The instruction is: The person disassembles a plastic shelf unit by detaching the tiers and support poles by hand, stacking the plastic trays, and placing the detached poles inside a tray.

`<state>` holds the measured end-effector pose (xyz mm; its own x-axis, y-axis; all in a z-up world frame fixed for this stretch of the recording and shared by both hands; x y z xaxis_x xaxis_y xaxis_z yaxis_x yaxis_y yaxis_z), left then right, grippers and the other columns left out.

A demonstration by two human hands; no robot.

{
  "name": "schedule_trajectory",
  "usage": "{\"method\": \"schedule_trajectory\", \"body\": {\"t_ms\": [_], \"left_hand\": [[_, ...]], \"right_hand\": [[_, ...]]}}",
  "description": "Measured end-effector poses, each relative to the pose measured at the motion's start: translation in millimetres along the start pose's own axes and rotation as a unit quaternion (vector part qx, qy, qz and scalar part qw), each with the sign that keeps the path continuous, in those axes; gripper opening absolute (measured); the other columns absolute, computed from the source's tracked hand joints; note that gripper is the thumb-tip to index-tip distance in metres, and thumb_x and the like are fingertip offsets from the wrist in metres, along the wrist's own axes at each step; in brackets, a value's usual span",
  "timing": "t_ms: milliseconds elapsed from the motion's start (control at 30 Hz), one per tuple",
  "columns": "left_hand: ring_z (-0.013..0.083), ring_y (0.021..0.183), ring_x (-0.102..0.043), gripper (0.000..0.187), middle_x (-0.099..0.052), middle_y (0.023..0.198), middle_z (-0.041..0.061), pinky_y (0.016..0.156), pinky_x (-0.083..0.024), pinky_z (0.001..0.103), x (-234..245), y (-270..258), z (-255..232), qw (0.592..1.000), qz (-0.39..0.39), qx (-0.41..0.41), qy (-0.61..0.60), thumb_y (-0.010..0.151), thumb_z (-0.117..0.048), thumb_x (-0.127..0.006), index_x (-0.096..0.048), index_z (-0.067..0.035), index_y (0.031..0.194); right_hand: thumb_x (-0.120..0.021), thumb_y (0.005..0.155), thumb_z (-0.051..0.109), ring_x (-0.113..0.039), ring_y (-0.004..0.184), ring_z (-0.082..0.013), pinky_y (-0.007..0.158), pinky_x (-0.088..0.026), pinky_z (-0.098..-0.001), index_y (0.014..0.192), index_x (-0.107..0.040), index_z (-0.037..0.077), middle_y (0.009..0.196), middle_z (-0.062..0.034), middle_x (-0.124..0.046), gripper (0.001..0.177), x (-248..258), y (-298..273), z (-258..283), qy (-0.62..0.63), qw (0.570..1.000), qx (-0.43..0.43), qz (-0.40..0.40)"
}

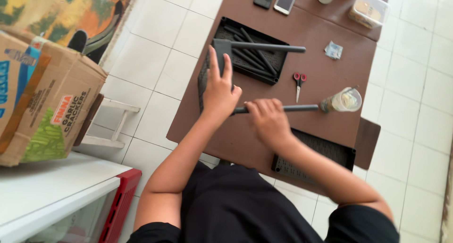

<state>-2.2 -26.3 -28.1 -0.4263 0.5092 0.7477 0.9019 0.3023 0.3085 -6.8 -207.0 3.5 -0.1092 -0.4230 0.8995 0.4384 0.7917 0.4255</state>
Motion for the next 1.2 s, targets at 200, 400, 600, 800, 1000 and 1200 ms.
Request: {"method": "schedule_trajectory", "body": {"t_ms": [200,400,600,800,1000,1200], "left_hand": [[0.0575,0.140,-0.040,0.088,0.003,0.168,0.020,0.066,-0.065,0.040,5.9,-3.9,-30.0,0.995,0.082,0.049,-0.011,0.080,-0.014,-0.068,-0.031,-0.006,0.159],[0.0585,0.136,-0.043,0.087,-0.003,0.168,0.018,0.071,-0.064,0.045,2.7,-20.0,-40.3,0.996,0.084,-0.024,0.006,0.074,-0.013,-0.069,-0.040,-0.008,0.156],[0.0572,0.137,-0.044,0.087,-0.005,0.170,0.014,0.079,-0.063,0.047,8.7,-31.7,-41.2,0.988,0.135,-0.072,-0.002,0.074,-0.012,-0.070,-0.042,-0.012,0.156],[0.0574,0.139,-0.040,0.090,0.001,0.169,0.018,0.085,-0.062,0.042,10.5,-9.3,-11.1,0.997,0.062,-0.037,-0.016,0.077,-0.015,-0.070,-0.033,-0.009,0.159],[0.0541,0.140,-0.041,0.089,0.003,0.170,0.019,0.091,-0.059,0.043,14.9,1.6,-5.3,0.997,0.044,0.066,-0.010,0.083,-0.017,-0.070,-0.028,-0.009,0.161],[0.0488,0.144,-0.040,0.088,0.002,0.169,0.020,0.088,-0.059,0.040,14.8,3.4,-4.8,0.999,0.040,0.031,-0.007,0.080,-0.015,-0.070,-0.031,-0.006,0.158]], "right_hand": [[-0.073,0.084,0.016,-0.069,0.070,-0.0285,0.065,-0.052,-0.0441,0.087,-0.065,0.008,0.071,-0.0095,-0.067,0.012,-38.6,-2.8,-19.7,0.041,0.994,-0.098,0.017],[-0.077,0.082,0.034,-0.061,0.048,-0.0257,0.051,-0.047,-0.0420,0.082,-0.070,0.007,0.059,-0.0097,-0.061,0.028,-48.8,-21.4,-50.6,0.188,0.951,-0.069,0.235],[-0.072,0.085,0.031,-0.062,0.060,-0.0247,0.058,-0.049,-0.0402,0.093,-0.066,0.007,0.068,-0.0068,-0.062,0.026,-53.0,-22.1,-55.1,0.500,0.547,-0.303,0.599],[-0.067,0.088,0.029,-0.064,0.072,-0.0236,0.065,-0.051,-0.0384,0.105,-0.063,0.007,0.078,-0.0039,-0.063,0.027,-0.8,7.0,-30.2,0.253,0.890,-0.133,0.356],[-0.070,0.086,0.025,-0.066,0.078,-0.0293,0.070,-0.052,-0.0415,0.100,-0.064,0.007,0.083,-0.0095,-0.065,0.024,-7.6,5.0,1.9,-0.036,0.998,0.030,-0.045],[-0.075,0.082,0.026,-0.064,0.055,-0.0259,0.056,-0.050,-0.0398,0.079,-0.071,0.011,0.062,-0.0073,-0.063,0.015,-88.3,-3.2,-43.3,0.050,0.993,-0.086,0.058]]}}
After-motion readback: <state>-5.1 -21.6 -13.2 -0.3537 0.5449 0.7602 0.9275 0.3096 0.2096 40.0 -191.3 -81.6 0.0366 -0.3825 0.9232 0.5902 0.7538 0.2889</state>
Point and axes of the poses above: each hand's wrist, its own y-axis towards the middle knuckle, its own x-axis out of the back of the hand, z = x × y, the point moved 1 cm from there along y, towards the middle knuckle
